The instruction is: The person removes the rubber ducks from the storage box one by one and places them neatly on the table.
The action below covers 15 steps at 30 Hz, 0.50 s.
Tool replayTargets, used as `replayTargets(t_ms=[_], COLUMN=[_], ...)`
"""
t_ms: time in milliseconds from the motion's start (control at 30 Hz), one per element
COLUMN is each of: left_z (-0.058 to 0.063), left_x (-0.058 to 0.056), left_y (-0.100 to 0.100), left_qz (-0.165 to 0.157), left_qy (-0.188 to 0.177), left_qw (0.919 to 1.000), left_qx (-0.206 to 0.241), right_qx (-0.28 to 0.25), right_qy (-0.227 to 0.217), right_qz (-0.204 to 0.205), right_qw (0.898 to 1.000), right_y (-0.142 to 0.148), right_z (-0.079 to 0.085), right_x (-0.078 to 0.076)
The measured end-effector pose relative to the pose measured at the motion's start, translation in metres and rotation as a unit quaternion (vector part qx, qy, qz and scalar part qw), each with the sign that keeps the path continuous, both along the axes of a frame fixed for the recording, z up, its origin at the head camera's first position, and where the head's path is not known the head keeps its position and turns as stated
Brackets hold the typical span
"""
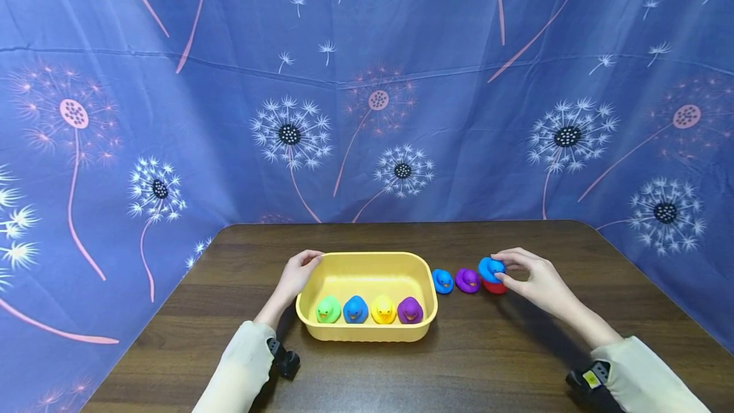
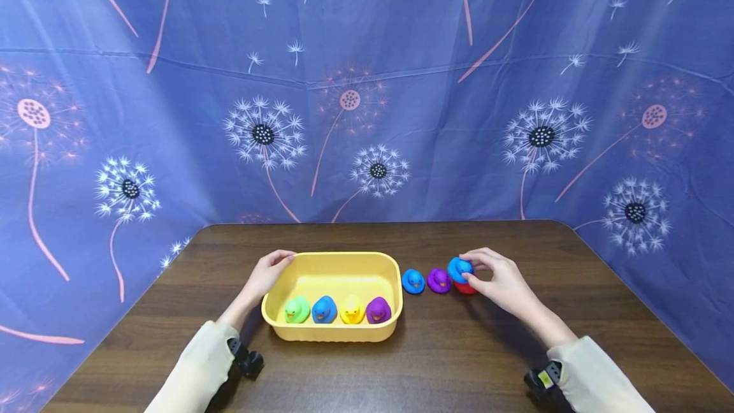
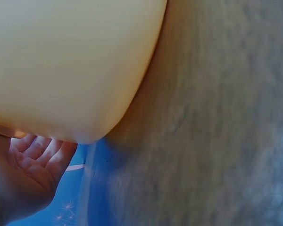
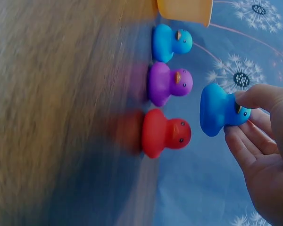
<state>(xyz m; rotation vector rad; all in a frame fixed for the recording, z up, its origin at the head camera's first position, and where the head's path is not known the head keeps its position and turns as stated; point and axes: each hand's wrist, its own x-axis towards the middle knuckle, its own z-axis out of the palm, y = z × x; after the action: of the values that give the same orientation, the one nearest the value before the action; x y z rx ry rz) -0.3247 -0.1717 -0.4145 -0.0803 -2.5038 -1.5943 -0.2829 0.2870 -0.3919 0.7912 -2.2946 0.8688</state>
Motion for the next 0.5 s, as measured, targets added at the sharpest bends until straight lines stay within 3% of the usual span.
replayTargets(t_ms=[500], left_z=[-0.001], left_x=[-0.001], left_y=[-0.001], left_qz=[0.000], left_qy=[0.005], left_qw=[1.0000], left_qx=[-0.003], right_qx=[-0.007], right_qy=[0.002], right_qz=[-0.029], right_qw=[1.000], right_y=[0.019], right_z=[-0.003], right_x=[-0.002])
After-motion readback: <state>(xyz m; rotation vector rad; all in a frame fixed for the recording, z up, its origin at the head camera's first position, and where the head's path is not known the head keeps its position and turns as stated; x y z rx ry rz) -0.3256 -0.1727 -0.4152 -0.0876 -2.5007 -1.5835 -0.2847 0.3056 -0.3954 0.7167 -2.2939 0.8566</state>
